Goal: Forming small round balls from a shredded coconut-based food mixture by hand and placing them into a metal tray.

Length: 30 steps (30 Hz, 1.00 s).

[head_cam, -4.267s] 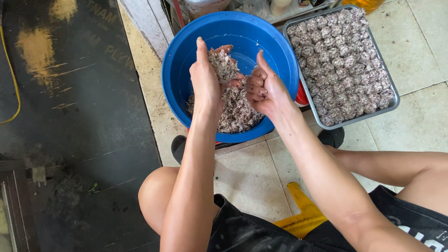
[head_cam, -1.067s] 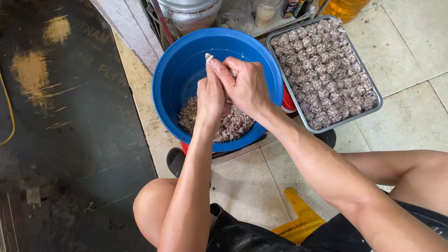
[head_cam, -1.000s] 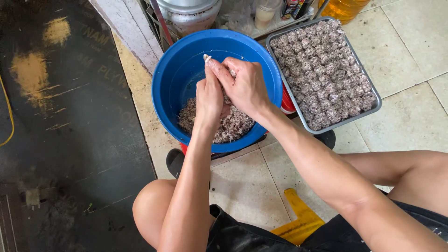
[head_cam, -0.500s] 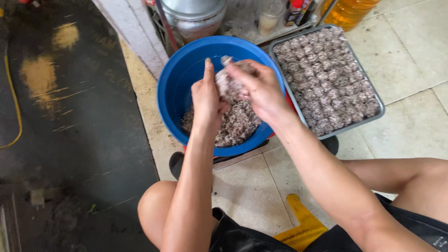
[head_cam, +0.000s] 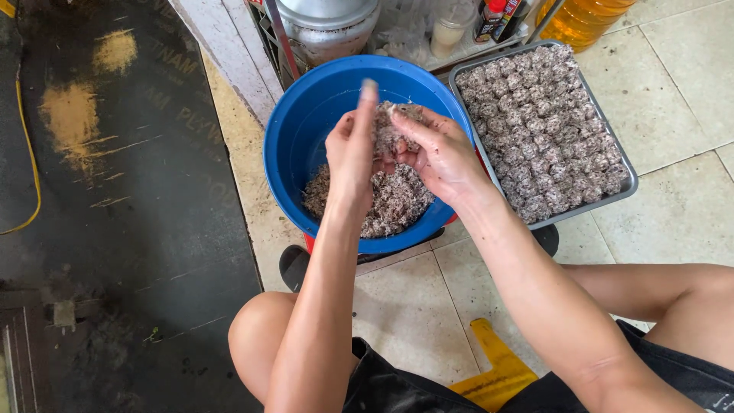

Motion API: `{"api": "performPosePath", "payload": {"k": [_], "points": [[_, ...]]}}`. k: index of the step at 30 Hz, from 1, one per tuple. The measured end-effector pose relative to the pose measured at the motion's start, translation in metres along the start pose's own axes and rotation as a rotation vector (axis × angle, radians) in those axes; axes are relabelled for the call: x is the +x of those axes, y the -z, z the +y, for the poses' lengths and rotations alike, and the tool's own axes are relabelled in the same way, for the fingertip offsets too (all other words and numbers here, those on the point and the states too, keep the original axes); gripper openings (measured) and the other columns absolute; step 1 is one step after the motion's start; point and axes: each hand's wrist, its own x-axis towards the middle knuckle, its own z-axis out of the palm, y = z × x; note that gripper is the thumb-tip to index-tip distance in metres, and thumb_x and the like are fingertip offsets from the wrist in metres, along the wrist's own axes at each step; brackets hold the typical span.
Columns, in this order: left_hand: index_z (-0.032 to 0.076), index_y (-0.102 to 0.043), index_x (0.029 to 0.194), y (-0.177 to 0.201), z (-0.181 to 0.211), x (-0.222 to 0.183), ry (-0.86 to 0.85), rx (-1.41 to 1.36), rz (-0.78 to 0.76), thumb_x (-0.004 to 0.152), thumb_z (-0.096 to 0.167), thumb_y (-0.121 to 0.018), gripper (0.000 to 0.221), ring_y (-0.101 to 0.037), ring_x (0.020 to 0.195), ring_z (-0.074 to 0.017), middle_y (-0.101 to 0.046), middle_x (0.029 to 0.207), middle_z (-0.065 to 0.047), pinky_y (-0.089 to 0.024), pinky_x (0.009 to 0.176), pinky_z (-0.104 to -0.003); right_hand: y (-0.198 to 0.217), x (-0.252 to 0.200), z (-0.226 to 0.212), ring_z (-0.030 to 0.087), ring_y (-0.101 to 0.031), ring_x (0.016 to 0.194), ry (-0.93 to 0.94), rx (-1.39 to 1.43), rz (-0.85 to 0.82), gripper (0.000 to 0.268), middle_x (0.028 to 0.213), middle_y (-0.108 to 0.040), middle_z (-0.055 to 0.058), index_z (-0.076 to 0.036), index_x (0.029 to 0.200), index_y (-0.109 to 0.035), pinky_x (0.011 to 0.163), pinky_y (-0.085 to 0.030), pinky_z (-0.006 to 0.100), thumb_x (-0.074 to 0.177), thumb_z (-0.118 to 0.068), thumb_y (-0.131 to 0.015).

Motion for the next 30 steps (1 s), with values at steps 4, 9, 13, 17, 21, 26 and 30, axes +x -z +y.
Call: {"api": "performPosePath", "payload": {"k": [4,9,13,17,21,26,30], "points": [[0.004,-0.064,0.094,0.015,-0.031,0.032,-0.255,-0.084,-0.103,0.096,0.035,-0.072,0.032,-0.053,0.047,-0.0087,-0.063,0.068,-0.002,-0.037,0.036,-0.025,0.002,0.001,-0.002,0.008,-0.06,0.073,-0.012,0.031,0.016,0.019,0.093,-0.069,0.0,-0.008,0.11,-0.072,0.066,-0.053,0.025,0.098,-0.022,-0.071],[0.01,-0.057,0.09,0.03,-0.016,0.035,-0.211,-0.371,0.015,0.096,0.038,-0.074,0.033,-0.046,0.05,-0.0082,-0.051,0.067,0.002,-0.031,0.041,-0.025,0.01,0.007,0.0,0.015,-0.063,0.068,-0.138,0.394,0.169,0.031,0.08,-0.065,0.003,-0.009,0.091,-0.069,0.06,-0.053,0.029,0.101,-0.038,-0.059],[0.012,-0.059,0.092,0.026,-0.007,0.023,-0.132,-0.343,0.01,0.094,0.038,-0.072,0.029,-0.045,0.05,-0.0091,-0.057,0.072,0.002,-0.03,0.042,-0.026,0.039,0.017,0.04,0.023,-0.066,0.074,-0.229,0.581,0.135,0.034,0.08,-0.065,0.009,-0.007,0.086,-0.064,0.077,-0.062,0.046,0.102,-0.036,-0.054],[0.012,-0.063,0.097,0.027,-0.005,0.021,-0.138,-0.329,-0.022,0.095,0.037,-0.071,0.026,-0.046,0.053,-0.0074,-0.06,0.077,0.003,-0.033,0.045,-0.025,-0.01,0.0,0.019,0.029,-0.073,0.094,-0.281,0.589,0.269,0.023,0.101,-0.071,0.02,-0.001,0.1,-0.061,0.091,-0.064,0.041,0.104,-0.02,-0.048],[0.013,-0.063,0.097,0.025,-0.003,0.019,-0.14,-0.321,-0.007,0.094,0.037,-0.071,0.025,-0.047,0.054,-0.0085,-0.061,0.077,0.002,-0.034,0.045,-0.025,-0.009,0.003,0.027,0.022,-0.071,0.092,-0.301,0.528,0.305,0.022,0.101,-0.069,0.014,0.0,0.106,-0.064,0.08,-0.064,0.026,0.101,-0.02,-0.058],[0.012,-0.061,0.095,0.027,-0.006,0.022,-0.143,-0.282,-0.002,0.095,0.039,-0.071,0.028,-0.05,0.056,-0.0087,-0.061,0.077,0.003,-0.036,0.047,-0.024,0.044,0.029,0.07,0.01,-0.055,0.062,-0.355,0.681,0.076,0.031,0.073,-0.056,0.0,-0.006,0.095,-0.064,0.049,-0.046,0.02,0.099,-0.036,-0.07],[0.013,-0.062,0.092,0.023,-0.004,0.02,-0.167,-0.276,-0.003,0.094,0.038,-0.071,0.026,-0.049,0.054,-0.0099,-0.059,0.075,0.004,-0.035,0.045,-0.026,0.079,0.043,0.095,0.009,-0.049,0.051,-0.29,0.691,-0.206,0.041,0.065,-0.052,-0.003,-0.013,0.078,-0.06,0.039,-0.035,0.023,0.105,-0.041,-0.073]]}}
